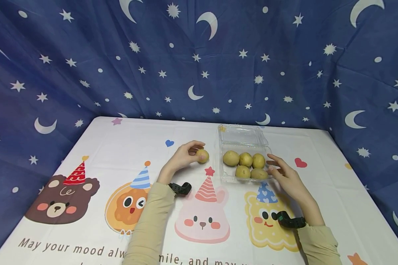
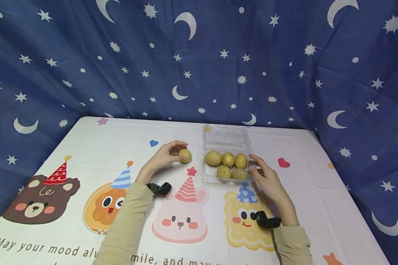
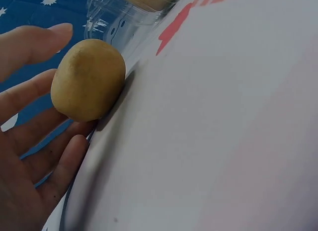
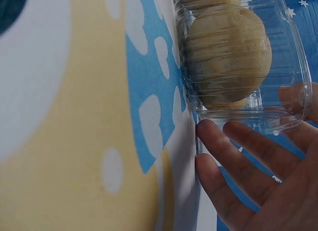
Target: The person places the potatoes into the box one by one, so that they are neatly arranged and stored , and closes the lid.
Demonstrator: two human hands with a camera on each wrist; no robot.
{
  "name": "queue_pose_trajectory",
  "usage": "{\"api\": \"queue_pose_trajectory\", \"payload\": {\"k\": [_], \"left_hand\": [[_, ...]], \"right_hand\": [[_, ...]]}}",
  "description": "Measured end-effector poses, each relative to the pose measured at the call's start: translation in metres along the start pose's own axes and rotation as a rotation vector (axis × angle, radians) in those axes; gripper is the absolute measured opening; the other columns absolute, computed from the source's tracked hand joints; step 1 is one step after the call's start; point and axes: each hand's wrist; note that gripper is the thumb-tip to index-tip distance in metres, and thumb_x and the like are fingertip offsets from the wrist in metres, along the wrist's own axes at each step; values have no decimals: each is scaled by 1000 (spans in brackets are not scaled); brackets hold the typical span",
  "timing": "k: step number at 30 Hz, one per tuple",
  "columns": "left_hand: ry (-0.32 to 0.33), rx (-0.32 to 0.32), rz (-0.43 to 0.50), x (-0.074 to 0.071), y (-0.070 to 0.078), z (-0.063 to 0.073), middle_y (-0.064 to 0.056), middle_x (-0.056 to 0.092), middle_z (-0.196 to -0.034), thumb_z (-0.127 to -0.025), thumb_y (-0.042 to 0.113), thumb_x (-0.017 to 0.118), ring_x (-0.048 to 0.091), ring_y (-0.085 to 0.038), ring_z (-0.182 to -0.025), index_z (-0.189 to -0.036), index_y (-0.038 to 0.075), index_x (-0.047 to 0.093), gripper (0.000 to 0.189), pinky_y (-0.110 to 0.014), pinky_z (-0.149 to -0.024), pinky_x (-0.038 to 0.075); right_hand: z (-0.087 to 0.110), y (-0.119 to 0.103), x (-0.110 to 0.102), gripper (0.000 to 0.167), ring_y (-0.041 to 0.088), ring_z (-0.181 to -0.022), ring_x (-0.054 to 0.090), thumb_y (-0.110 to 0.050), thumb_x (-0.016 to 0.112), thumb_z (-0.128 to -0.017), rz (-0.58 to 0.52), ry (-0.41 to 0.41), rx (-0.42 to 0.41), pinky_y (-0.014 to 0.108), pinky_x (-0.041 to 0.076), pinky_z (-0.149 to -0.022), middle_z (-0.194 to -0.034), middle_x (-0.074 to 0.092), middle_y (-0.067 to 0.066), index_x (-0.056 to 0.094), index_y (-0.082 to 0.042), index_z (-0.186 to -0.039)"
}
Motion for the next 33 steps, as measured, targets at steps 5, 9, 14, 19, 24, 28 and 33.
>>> {"api": "queue_pose_trajectory", "payload": {"k": [5,9,14,19,24,28,33], "left_hand": [[-32,-21,33,0,-1,1,-21,55,-134,-81,10,75,56,-34,-117,-133,0,53,57,-46,-105,43],[-54,-32,37,1,3,3,-23,53,-136,-80,6,74,56,-36,-115,-134,-2,51,59,-46,-103,44],[-63,-28,2,1,-3,0,-18,56,-134,-78,3,75,57,-31,-113,-133,1,53,60,-41,-101,45],[-63,-54,-14,2,-3,0,-15,57,-132,-77,-1,74,58,-28,-111,-132,3,54,59,-34,-98,46],[-48,-62,-28,2,-4,0,-15,59,-128,-77,0,73,58,-25,-108,-131,4,56,56,-31,-95,47],[-43,-53,-39,3,-4,0,-16,60,-128,-78,0,73,59,-25,-108,-129,3,57,54,-31,-95,47],[-38,-50,-38,4,-4,0,-16,61,-125,-78,1,72,60,-24,-107,-128,3,58,52,-30,-94,48]], "right_hand": [[0,0,0,49,39,-108,62,-26,42,-103,0,0,-2,59,44,-96,-137,52,23,32,-14,-149],[1,-1,0,49,37,-107,62,-26,42,-103,2,1,-6,58,45,-96,-137,52,22,33,-14,-149],[0,-1,0,49,38,-107,62,-26,42,-103,4,3,-8,57,45,-95,-137,53,23,33,-13,-149],[0,0,0,49,38,-107,62,-26,42,-103,6,4,-11,57,45,-95,-137,53,23,33,-13,-149],[0,0,0,49,28,-104,63,-26,42,-103,14,5,-12,54,46,-94,-136,54,21,33,-14,-149],[0,-1,0,49,21,-101,64,-26,43,-103,17,5,-10,52,47,-94,-136,54,20,34,-15,-149],[1,-1,0,49,22,-102,64,-27,43,-103,22,4,-7,50,47,-94,-136,54,20,33,-15,-149]]}}
Point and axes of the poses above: each hand's wrist, its own z-axis away from the middle knuckle, its own x-axis out of the palm, y = z × x
